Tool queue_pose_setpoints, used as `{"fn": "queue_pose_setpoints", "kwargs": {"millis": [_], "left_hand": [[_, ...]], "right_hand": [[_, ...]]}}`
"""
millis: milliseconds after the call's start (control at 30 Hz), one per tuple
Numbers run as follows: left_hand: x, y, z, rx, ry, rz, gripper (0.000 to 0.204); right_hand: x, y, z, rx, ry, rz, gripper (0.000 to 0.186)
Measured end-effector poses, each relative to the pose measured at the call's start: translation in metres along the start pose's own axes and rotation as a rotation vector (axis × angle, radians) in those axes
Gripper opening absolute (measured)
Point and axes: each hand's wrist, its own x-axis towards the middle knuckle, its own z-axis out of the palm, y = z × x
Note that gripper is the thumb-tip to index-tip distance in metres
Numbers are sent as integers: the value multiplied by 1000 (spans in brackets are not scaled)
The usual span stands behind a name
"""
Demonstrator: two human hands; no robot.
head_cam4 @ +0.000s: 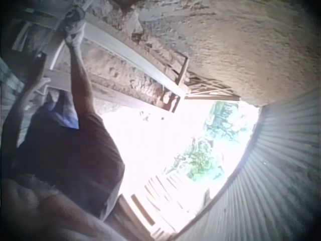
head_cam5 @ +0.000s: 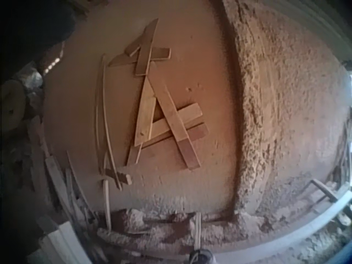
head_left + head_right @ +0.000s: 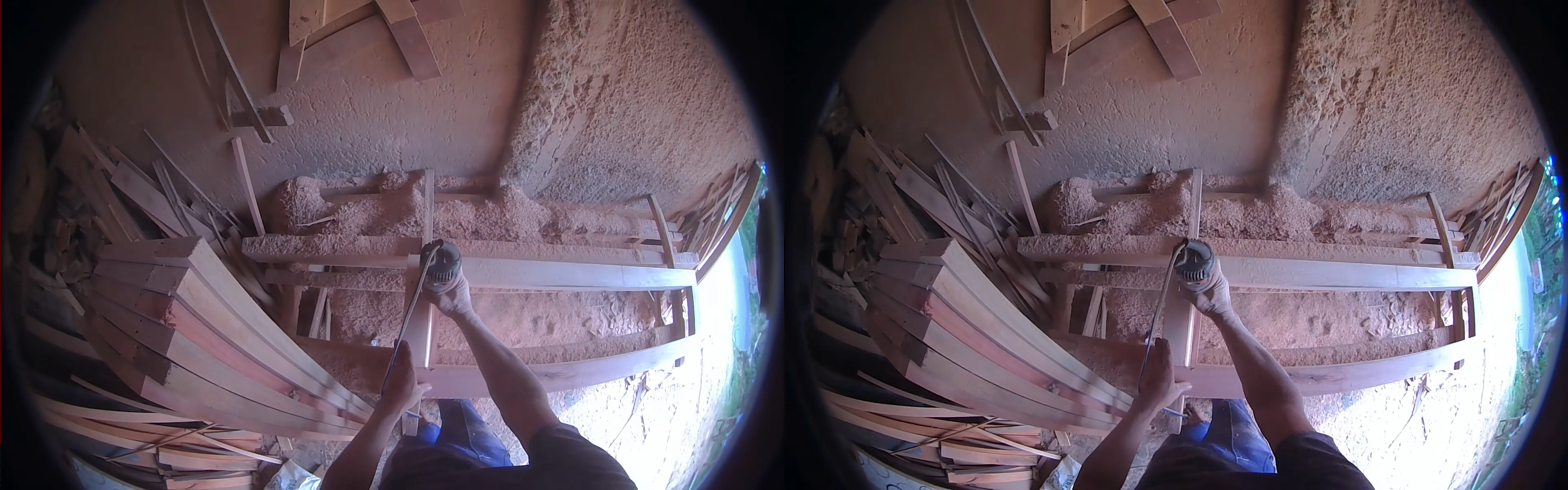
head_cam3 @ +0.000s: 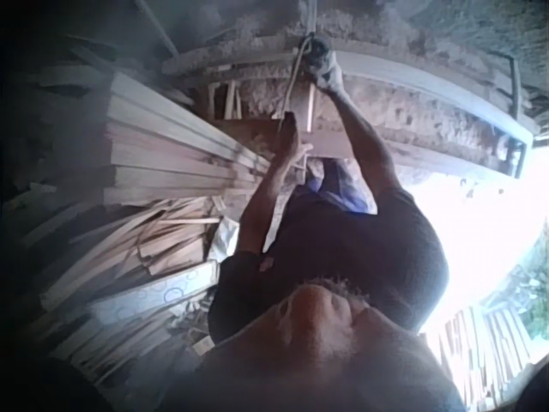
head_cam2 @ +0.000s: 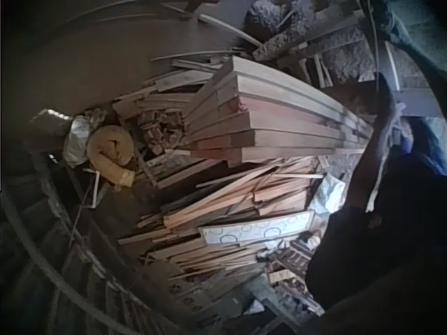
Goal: The person uses a router to shape the edges of a rectangular wooden frame, then moves the finished frame to a stack and brings a new one to the workspace to continue routing.
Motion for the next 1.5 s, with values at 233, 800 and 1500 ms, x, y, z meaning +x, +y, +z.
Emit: {"fn": "queue_pose_setpoints", "kwargs": {"millis": [233, 800, 1500], "left_hand": [[-2, -7, 7, -82, 19, -20, 130], [-196, 48, 94, -245, 799, -773, 103], [-123, 170, 162, -207, 1190, -862, 110]], "right_hand": [[4, -3, 4, -145, 45, -73, 76], [-106, 13, 15, 545, -52, 338, 74], [-135, -5, -13, -88, -769, 188, 79]]}}
